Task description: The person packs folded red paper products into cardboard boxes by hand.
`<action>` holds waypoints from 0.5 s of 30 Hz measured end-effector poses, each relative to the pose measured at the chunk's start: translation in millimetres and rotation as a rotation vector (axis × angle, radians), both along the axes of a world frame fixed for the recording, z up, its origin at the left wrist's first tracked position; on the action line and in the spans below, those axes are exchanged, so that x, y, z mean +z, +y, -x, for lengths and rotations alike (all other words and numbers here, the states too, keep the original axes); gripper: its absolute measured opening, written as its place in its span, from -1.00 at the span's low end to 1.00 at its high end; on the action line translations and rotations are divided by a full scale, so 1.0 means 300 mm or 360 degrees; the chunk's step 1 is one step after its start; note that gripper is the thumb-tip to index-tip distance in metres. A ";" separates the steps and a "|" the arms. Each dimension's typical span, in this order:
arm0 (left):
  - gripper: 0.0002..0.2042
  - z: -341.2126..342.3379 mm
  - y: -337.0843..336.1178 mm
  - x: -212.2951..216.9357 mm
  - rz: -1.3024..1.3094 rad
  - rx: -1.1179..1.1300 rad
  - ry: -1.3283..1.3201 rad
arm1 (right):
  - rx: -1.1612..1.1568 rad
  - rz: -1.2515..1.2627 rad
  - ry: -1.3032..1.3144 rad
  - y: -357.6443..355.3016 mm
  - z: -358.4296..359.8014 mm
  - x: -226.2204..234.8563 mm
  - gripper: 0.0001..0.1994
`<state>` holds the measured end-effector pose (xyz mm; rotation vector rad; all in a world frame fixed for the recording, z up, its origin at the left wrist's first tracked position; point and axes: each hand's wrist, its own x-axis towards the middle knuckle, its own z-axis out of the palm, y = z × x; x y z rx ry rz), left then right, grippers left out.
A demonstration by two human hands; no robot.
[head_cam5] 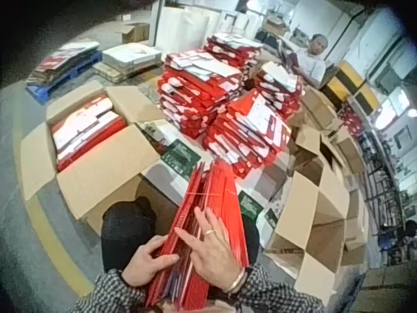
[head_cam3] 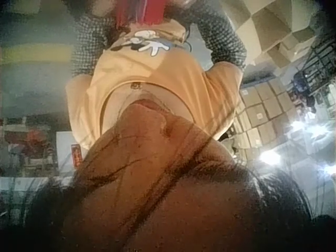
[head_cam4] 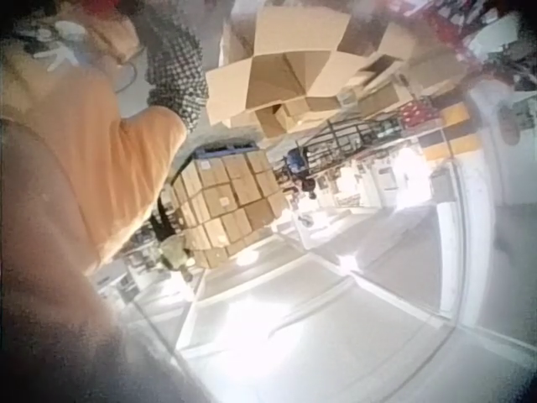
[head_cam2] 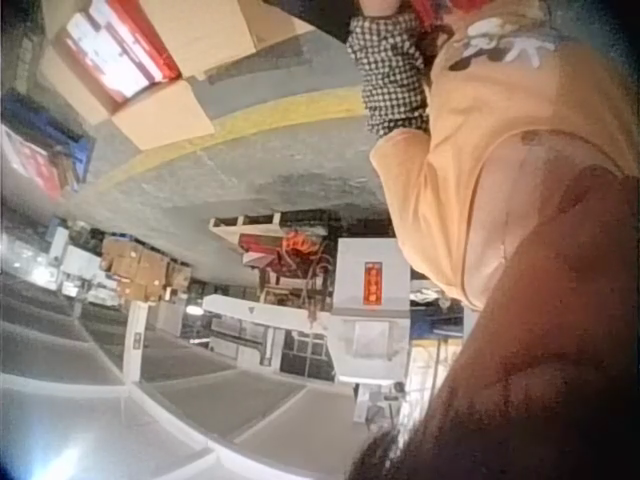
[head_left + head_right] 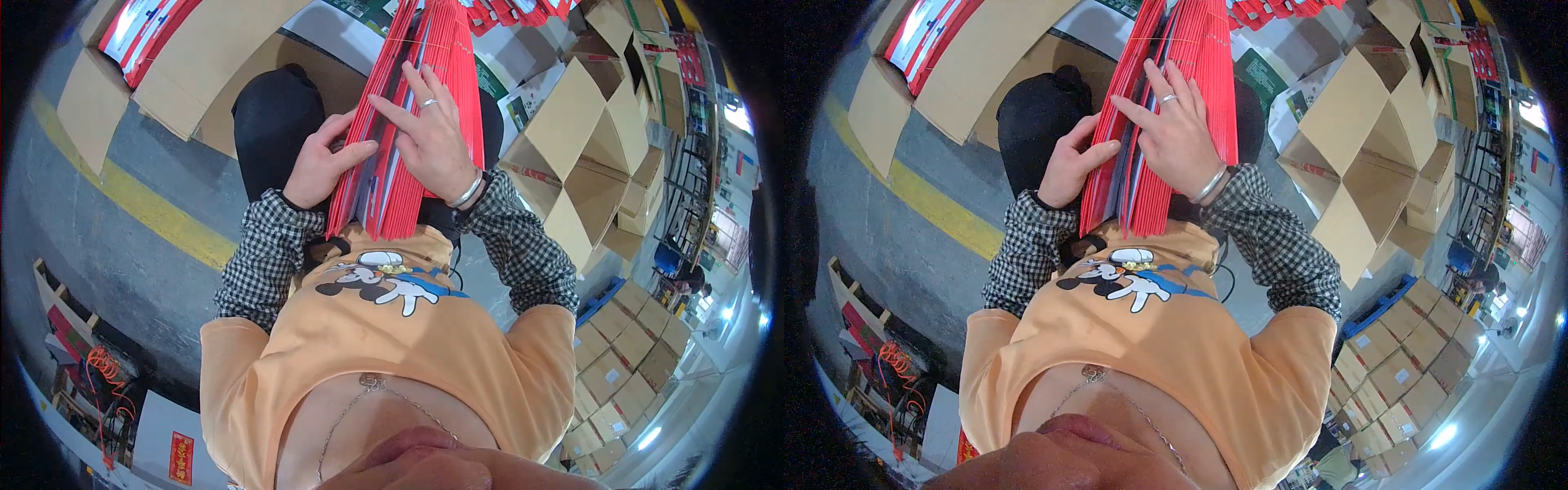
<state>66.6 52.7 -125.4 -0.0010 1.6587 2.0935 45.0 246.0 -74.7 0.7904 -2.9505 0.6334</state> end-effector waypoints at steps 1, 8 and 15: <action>-0.46 0.001 -0.002 -0.001 0.0004 0.0002 -0.0014 | 0.0002 0.0000 -0.0004 -0.002 0.001 -0.003 -0.44; -0.45 0.005 -0.004 0.002 -0.0022 0.0025 -0.0013 | -0.0034 0.0217 -0.0001 -0.006 0.004 -0.012 -0.57; -0.43 0.002 -0.003 -0.006 -0.0014 -0.0029 0.0003 | -0.0149 0.0269 0.0084 -0.022 0.004 0.007 -0.73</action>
